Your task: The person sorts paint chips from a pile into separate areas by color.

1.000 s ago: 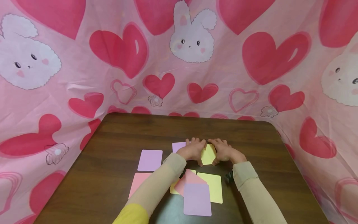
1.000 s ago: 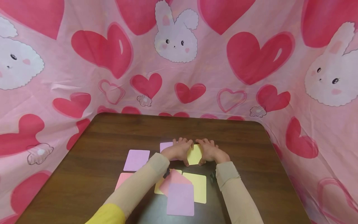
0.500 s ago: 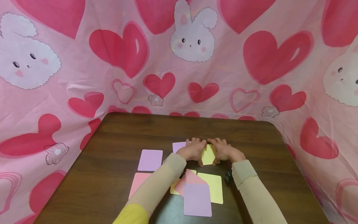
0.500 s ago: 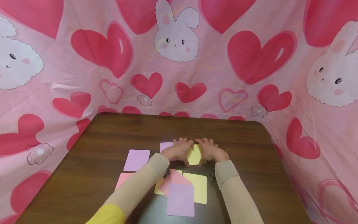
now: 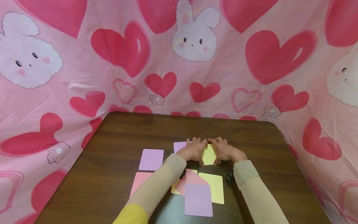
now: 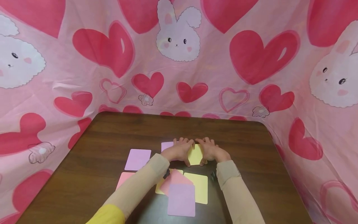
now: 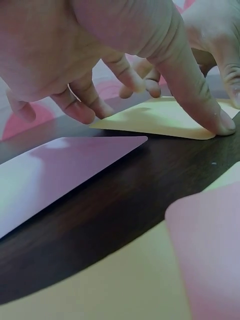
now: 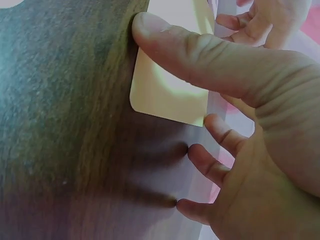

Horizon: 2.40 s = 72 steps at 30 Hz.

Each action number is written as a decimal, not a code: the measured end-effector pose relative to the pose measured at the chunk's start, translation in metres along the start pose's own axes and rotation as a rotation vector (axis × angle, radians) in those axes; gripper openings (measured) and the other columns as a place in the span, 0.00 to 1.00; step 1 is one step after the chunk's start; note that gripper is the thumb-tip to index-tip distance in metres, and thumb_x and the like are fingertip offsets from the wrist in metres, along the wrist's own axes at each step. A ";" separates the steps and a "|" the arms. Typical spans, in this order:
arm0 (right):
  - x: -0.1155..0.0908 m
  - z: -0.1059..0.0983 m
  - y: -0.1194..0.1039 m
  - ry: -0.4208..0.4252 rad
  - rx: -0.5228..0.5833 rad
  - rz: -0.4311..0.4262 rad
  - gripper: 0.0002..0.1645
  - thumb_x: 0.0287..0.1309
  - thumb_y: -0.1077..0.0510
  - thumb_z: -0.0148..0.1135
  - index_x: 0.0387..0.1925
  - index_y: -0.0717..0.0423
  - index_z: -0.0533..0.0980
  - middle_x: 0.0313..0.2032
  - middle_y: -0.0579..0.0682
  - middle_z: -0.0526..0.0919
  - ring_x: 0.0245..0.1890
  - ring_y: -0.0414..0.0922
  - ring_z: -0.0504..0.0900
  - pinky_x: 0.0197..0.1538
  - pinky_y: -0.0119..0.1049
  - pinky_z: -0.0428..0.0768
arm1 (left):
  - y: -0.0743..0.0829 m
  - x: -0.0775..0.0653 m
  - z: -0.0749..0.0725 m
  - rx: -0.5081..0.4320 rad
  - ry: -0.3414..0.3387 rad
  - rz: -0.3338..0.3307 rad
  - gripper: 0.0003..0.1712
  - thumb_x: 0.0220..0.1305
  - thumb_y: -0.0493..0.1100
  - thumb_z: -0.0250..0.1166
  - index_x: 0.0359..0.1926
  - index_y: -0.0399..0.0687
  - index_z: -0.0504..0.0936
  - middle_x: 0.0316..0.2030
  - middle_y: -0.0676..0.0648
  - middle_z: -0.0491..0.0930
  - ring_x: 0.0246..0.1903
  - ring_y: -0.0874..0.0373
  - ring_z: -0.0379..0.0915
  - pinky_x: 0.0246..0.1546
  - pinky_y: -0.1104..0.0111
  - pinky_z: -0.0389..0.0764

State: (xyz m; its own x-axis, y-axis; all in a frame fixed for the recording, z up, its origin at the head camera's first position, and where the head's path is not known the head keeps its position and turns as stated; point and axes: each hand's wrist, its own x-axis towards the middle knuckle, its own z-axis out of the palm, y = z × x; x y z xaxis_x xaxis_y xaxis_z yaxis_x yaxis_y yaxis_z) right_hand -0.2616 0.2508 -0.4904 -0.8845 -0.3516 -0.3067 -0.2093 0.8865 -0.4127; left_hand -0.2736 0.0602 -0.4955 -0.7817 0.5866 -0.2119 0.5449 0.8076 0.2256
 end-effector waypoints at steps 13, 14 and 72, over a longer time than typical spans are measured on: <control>-0.021 0.003 0.002 0.047 -0.027 -0.053 0.64 0.34 0.54 0.87 0.73 0.54 0.63 0.70 0.61 0.60 0.66 0.66 0.60 0.60 0.76 0.58 | 0.004 -0.004 0.000 -0.002 0.037 0.018 0.50 0.33 0.60 0.87 0.55 0.59 0.67 0.53 0.49 0.72 0.56 0.50 0.64 0.55 0.48 0.60; -0.023 0.003 0.001 0.054 -0.029 -0.054 0.63 0.34 0.55 0.87 0.73 0.53 0.63 0.70 0.60 0.60 0.67 0.65 0.60 0.61 0.76 0.58 | 0.004 -0.004 0.001 -0.003 0.039 0.017 0.50 0.33 0.60 0.87 0.55 0.59 0.67 0.53 0.49 0.72 0.56 0.50 0.64 0.55 0.48 0.60; -0.120 0.007 0.076 0.092 0.148 0.096 0.57 0.36 0.61 0.85 0.68 0.66 0.65 0.72 0.71 0.58 0.67 0.79 0.54 0.63 0.74 0.59 | 0.085 0.002 0.045 0.023 0.099 0.079 0.55 0.47 0.77 0.70 0.71 0.60 0.66 0.66 0.63 0.72 0.67 0.53 0.62 0.65 0.39 0.55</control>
State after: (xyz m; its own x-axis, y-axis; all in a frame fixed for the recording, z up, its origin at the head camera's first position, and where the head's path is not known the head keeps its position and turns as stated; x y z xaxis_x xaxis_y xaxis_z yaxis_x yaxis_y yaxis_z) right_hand -0.1682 0.3578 -0.4909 -0.9331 -0.2330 -0.2738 -0.0649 0.8582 -0.5093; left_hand -0.2151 0.1323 -0.5194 -0.7614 0.6406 -0.0990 0.6120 0.7608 0.2160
